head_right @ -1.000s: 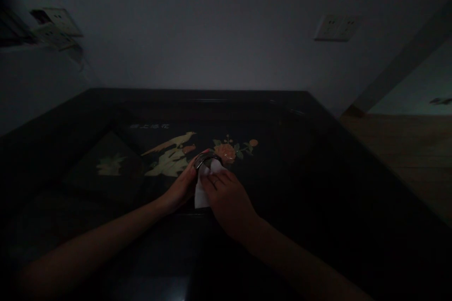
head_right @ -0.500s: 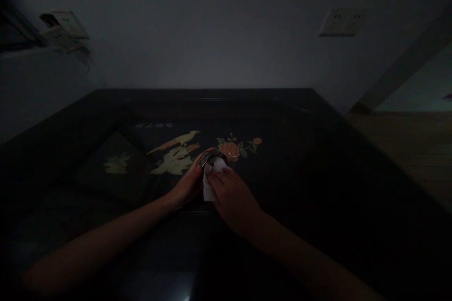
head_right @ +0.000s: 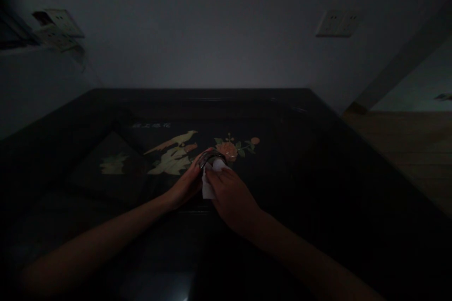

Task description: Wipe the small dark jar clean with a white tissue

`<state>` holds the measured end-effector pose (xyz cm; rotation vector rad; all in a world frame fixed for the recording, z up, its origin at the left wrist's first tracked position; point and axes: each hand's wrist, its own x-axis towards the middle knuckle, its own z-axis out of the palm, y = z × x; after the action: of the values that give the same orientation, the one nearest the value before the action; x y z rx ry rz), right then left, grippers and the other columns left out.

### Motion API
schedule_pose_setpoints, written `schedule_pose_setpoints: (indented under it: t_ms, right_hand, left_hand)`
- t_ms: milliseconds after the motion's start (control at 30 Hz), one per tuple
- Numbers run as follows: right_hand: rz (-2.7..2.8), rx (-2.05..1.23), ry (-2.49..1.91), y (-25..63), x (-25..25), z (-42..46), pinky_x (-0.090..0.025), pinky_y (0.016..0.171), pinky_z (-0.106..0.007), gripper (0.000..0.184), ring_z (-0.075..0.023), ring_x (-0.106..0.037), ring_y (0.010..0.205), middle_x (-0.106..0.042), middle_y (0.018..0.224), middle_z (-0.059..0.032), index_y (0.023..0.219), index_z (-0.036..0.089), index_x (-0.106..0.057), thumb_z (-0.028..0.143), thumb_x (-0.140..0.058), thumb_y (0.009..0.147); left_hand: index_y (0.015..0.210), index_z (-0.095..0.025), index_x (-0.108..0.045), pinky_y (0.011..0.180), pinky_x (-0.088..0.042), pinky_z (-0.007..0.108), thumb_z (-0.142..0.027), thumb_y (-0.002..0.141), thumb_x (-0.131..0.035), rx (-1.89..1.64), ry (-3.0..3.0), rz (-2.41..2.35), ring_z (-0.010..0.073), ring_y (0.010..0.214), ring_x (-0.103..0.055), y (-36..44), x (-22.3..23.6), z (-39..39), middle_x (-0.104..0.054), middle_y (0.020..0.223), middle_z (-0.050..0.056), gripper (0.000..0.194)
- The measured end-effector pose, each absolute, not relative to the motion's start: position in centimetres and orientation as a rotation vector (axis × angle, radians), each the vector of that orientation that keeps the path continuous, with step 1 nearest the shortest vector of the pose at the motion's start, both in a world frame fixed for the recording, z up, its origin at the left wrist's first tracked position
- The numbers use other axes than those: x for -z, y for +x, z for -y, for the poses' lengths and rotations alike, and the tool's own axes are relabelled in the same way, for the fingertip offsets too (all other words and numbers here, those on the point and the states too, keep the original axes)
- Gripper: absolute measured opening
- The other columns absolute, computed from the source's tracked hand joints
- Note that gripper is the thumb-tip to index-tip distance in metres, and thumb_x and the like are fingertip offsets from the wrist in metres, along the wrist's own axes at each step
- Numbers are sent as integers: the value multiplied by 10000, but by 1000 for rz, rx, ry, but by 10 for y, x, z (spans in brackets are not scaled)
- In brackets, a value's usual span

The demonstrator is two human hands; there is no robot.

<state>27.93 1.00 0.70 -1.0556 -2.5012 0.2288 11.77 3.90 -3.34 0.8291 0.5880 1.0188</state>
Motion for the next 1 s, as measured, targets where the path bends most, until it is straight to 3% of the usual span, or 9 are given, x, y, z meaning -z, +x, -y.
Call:
schedule_pose_setpoints:
  t_ms: [200,367,600,800,900,1000]
  right_hand:
    - [2587,113,-1105,278,1,-12,-393,1049,-444,414,-262,-499,1207,-583,1249,-171,1252,69,-525,56,-444,846]
    - [2630,311,-1088,279,2,-14,-390,1045,-448,342,-279,-548,1156,-618,1200,-187,1173,46,-588,60,-452,859]
    - [2466,-253,-1075,278,-2,-12,-461,945,-411,407,-234,-595,1057,-658,1109,-149,1171,92,-557,12,-394,806]
    - [2091,-907,-1143,277,-8,-9,-495,711,-290,216,-192,-643,818,-681,929,-80,997,145,-581,92,-466,822]
    - [2035,-976,-1153,276,-9,-8,-495,701,-293,213,-194,-645,803,-678,921,-81,1035,130,-570,138,-475,844]
    - [2158,-822,-1145,277,-7,-8,-514,732,-311,225,-208,-652,836,-685,926,-105,1002,105,-591,86,-459,821]
  left_hand:
    - [1300,-263,-418,965,-393,369,-411,755,-683,-1042,767,-575,275,1260,-406,120,30,-39,-472,1344,86,624]
    - [1288,-263,-443,913,-414,327,-414,770,-667,-1044,767,-606,257,1226,-432,120,29,-38,-480,1338,80,584]
    - [1318,-274,-417,978,-380,367,-442,771,-660,-1058,819,-595,271,1259,-401,118,38,-40,-428,1389,80,622]
    - [1379,-318,-328,989,-377,367,-442,783,-649,-1018,871,-614,284,1276,-390,116,37,-38,-403,1419,69,689]
    - [1384,-333,-329,1010,-360,349,-413,812,-626,-1032,926,-587,264,1278,-396,115,37,-38,-415,1417,52,649]
    - [1390,-324,-327,1031,-338,357,-423,815,-618,-1054,954,-558,259,1273,-407,115,38,-37,-446,1394,56,652]
